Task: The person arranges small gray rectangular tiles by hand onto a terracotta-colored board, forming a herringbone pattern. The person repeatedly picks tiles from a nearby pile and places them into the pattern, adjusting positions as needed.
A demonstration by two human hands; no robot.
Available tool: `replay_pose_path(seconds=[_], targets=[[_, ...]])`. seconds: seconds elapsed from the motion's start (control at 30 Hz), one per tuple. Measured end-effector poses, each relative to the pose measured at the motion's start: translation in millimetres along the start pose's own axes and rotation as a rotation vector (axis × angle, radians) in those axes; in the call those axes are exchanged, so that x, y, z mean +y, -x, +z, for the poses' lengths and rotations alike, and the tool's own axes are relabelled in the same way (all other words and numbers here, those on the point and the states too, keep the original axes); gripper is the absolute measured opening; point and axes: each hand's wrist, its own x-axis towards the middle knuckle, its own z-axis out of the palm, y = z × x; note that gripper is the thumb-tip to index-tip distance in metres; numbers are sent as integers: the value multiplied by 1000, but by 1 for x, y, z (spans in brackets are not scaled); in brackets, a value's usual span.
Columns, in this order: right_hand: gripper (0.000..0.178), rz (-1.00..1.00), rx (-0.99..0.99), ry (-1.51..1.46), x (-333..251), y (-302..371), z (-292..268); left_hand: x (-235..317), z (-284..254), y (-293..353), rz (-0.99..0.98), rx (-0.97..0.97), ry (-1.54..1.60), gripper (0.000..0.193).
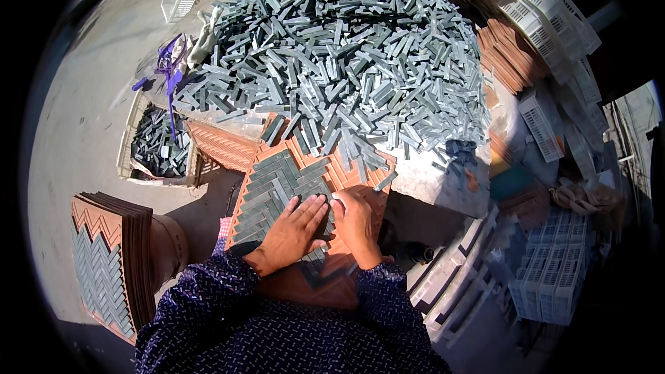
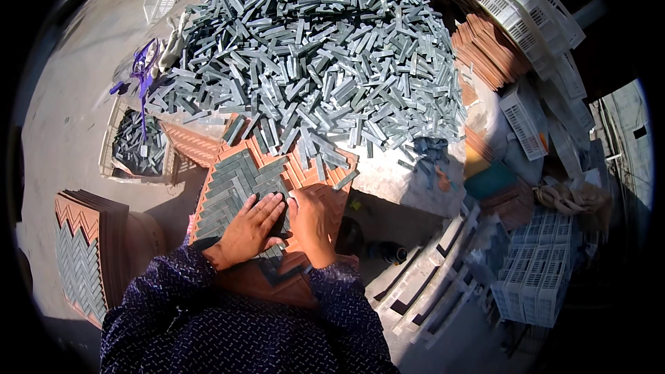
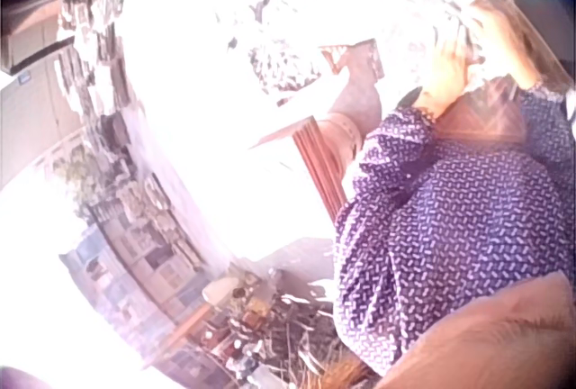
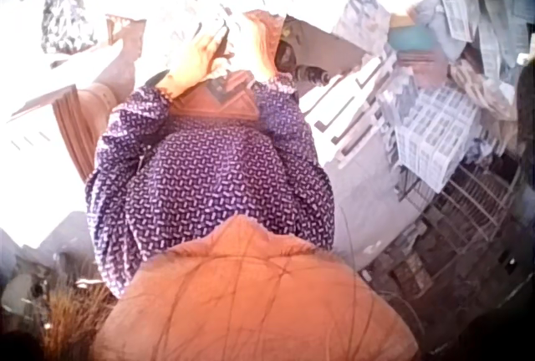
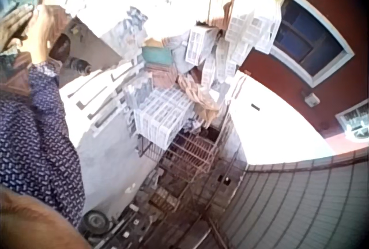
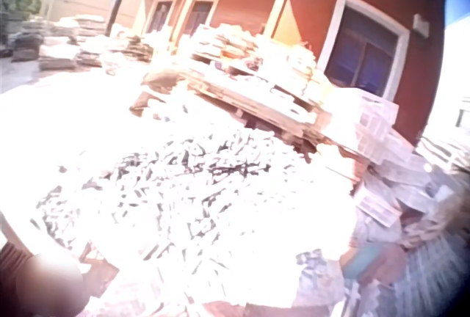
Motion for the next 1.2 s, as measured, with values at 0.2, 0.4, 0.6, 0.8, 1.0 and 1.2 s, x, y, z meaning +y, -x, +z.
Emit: replay_pose_path(seconds=[0.2,0.4,0.6,0.8,1.0,1.2], targets=[[14,45,13,21,-1,2,-1,-2,1,-3,-23,45,65,77],[18,-76,-117,42,15,-14,-15,-17,3,-30,-16,73,13,78],[22,84,156,272,34,-44,-19,-16,3,-38,-18,29,-67,81],[20,147,108,50,28,-24,-22,-12,3,-28,-28,56,-56,82],[23,118,15,50,11,-10,-6,-9,6,-26,-14,35,-102,88],[24,101,-2,42,17,-5,-6,-6,8,-17,-41,38,-78,87]])
